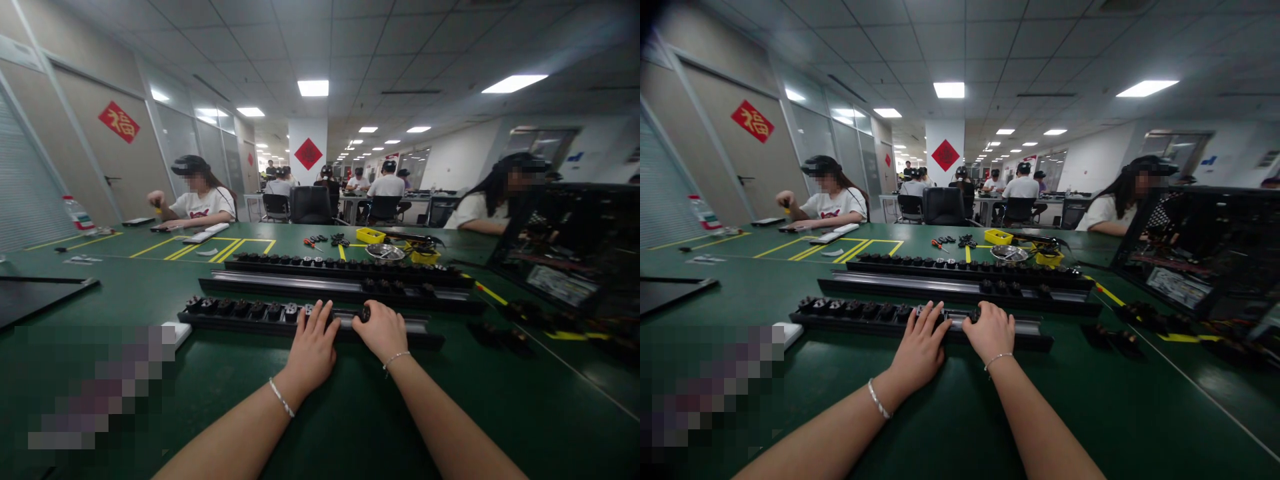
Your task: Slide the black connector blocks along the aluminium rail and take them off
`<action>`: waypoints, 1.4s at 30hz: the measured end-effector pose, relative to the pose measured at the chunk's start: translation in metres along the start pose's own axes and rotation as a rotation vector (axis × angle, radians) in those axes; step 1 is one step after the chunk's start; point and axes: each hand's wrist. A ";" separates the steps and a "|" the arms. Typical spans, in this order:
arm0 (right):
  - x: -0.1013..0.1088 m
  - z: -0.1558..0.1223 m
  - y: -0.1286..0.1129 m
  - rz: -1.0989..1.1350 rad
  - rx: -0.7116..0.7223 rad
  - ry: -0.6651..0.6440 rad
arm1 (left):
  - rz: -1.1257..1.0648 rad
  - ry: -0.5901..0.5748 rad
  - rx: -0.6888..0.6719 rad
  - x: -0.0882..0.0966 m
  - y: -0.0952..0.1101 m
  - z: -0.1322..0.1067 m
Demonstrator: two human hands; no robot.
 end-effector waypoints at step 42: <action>-0.008 -0.005 0.014 0.050 0.016 0.159 | -0.182 -0.178 -0.069 0.005 0.008 -0.023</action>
Point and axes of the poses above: each hand's wrist, its own z-axis towards the middle knuckle, its own x-axis out of the back of the hand, y = z × x, and after that the axes turned 5 degrees about -z, right-handed
